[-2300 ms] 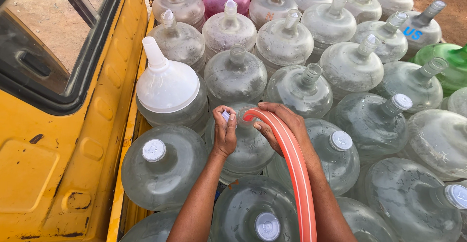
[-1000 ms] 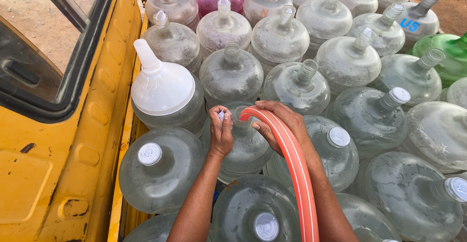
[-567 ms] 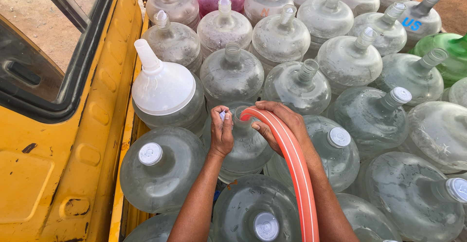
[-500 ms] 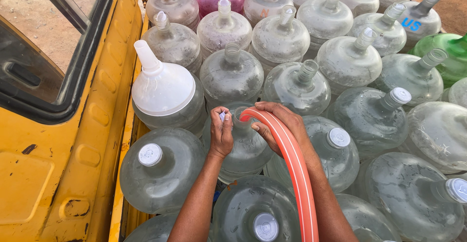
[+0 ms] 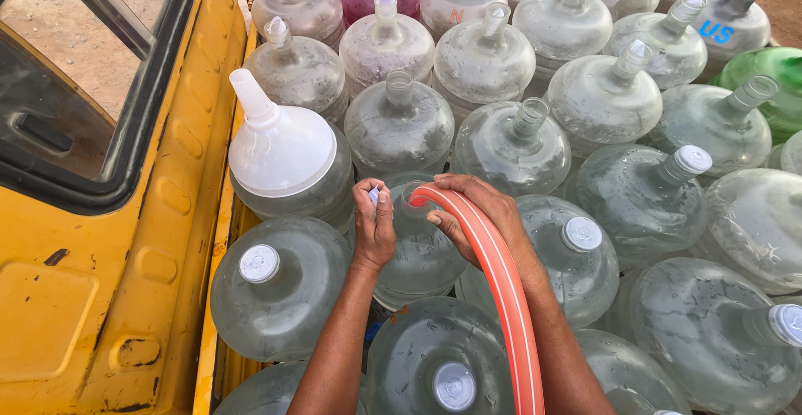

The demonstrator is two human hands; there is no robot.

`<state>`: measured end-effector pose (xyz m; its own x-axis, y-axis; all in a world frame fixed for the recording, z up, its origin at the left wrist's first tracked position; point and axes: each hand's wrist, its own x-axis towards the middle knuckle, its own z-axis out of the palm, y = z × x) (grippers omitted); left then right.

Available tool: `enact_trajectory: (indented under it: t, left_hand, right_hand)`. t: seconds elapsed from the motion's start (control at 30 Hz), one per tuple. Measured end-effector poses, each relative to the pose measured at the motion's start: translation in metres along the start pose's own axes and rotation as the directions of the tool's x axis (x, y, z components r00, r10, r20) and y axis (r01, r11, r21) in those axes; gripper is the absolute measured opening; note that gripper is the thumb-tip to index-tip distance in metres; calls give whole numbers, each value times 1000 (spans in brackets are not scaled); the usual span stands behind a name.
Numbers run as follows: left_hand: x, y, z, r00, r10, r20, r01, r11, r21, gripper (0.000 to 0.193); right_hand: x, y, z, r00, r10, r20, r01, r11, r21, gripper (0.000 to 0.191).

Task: The person fills large water dispenser jugs with water using an orange hose in the back of an auto rickshaw. They hold the hose in a jug opening, place a white funnel on another jug, cap a filled jug, and continue filling the next jug.

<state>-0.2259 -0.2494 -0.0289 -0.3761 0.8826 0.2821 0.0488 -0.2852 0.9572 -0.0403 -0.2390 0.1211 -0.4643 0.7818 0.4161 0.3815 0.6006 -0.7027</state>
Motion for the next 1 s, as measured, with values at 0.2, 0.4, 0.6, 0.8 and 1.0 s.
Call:
enact_trajectory:
  t: [0.2, 0.4, 0.6, 0.8, 1.0]
  left_hand:
    - [8, 44, 11, 935, 281, 218, -355, 701, 618, 39]
    - [28, 56, 54, 950, -64, 304, -231, 512, 827, 36]
    - [34, 52, 69, 961, -24, 277, -248, 371, 895, 32]
    - [46, 43, 85, 936, -233, 265, -185, 317, 930, 37]
    - [56, 55, 89, 857, -415, 304, -233, 213, 949, 36]
  right_hand:
    - [10, -6, -38, 964, -135, -228, 126, 991, -54, 28]
    - [60, 46, -133, 936, -33, -350, -5, 994, -106, 23]
    - [99, 135, -158, 944, -18, -331, -31, 989, -141, 23]
    - [94, 202, -135, 924, 61, -377, -109, 988, -108, 24]
    - [89, 232, -115, 919, 101, -381, -120, 992, -26, 25]
